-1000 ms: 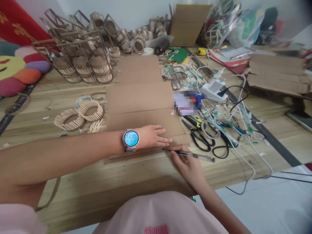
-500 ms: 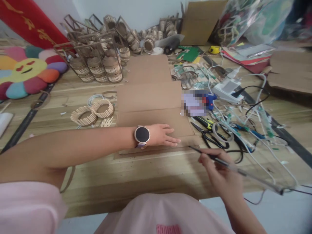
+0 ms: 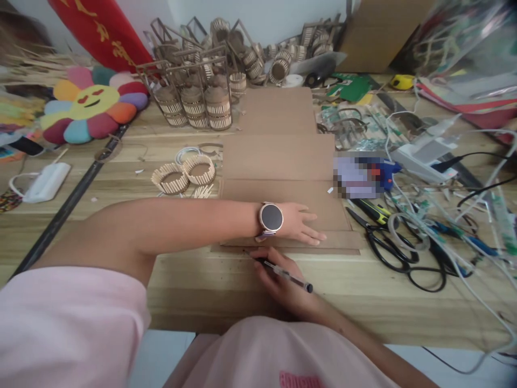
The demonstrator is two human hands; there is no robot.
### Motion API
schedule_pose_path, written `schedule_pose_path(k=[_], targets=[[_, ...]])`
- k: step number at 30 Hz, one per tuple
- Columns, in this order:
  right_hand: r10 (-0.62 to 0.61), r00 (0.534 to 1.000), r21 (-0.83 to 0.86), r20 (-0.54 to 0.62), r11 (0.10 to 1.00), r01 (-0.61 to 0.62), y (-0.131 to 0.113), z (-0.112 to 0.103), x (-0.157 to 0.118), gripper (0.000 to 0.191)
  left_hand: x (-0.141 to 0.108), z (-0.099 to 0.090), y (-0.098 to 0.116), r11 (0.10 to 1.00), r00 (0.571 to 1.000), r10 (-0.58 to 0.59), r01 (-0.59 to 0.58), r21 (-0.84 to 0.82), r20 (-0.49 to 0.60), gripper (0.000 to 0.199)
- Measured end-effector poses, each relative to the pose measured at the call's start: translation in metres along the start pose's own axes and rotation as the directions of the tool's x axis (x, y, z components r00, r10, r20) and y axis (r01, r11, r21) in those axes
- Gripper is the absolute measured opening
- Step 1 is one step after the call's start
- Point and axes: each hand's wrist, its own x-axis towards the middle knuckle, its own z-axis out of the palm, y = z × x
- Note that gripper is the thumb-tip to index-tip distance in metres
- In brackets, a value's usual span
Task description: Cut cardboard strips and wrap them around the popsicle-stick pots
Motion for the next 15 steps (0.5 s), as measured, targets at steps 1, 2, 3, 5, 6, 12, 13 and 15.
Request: schedule_pose_path(k=[1, 2, 3, 5, 6, 12, 13, 15], targets=[[0.000, 1.000, -0.009, -0.012, 1.000, 0.000, -0.001, 0.001, 0.001, 0.014, 0.000, 0.001, 0.000, 1.000, 1.000, 0.000, 0.000, -0.003, -0.010, 0.111], [-0.006, 1.000, -0.016, -0.017, 1.000, 0.005, -0.001, 0.002, 0.002, 0.014, 0.001, 0.003, 0.000, 1.000, 1.000, -0.002, 0.001, -0.006, -0.022, 0.108], [-0.013, 1.000, -0.019, -0.018, 1.000, 0.013, -0.001, 0.002, 0.004, 0.014, 0.001, 0.004, -0.001, 1.000, 0.999, -0.004, 0.004, -0.010, -0.032, 0.106], [-0.027, 0.999, -0.019, -0.022, 0.999, 0.027, -0.002, 0.004, 0.006, 0.014, 0.001, 0.006, -0.001, 1.000, 0.999, -0.011, 0.010, -0.020, -0.048, 0.101], [-0.032, 0.999, -0.016, -0.024, 0.999, 0.032, -0.001, 0.005, 0.007, 0.014, 0.001, 0.006, -0.001, 1.000, 0.999, -0.016, 0.015, -0.022, -0.047, 0.101], [-0.020, 0.999, -0.014, -0.029, 1.000, 0.020, 0.001, 0.007, 0.010, 0.014, 0.001, 0.006, 0.000, 0.999, 1.000, -0.008, 0.008, 0.039, -0.006, 0.110], [-0.024, 0.999, -0.023, -0.031, 0.999, 0.023, 0.001, 0.005, 0.010, 0.014, 0.001, 0.007, 0.000, 0.999, 0.999, -0.007, 0.008, 0.033, -0.032, 0.106], [-0.027, 0.999, -0.050, -0.038, 0.998, 0.025, 0.001, -0.002, 0.008, 0.013, 0.001, 0.010, 0.000, 1.000, 0.997, -0.006, 0.007, 0.019, -0.080, 0.099]])
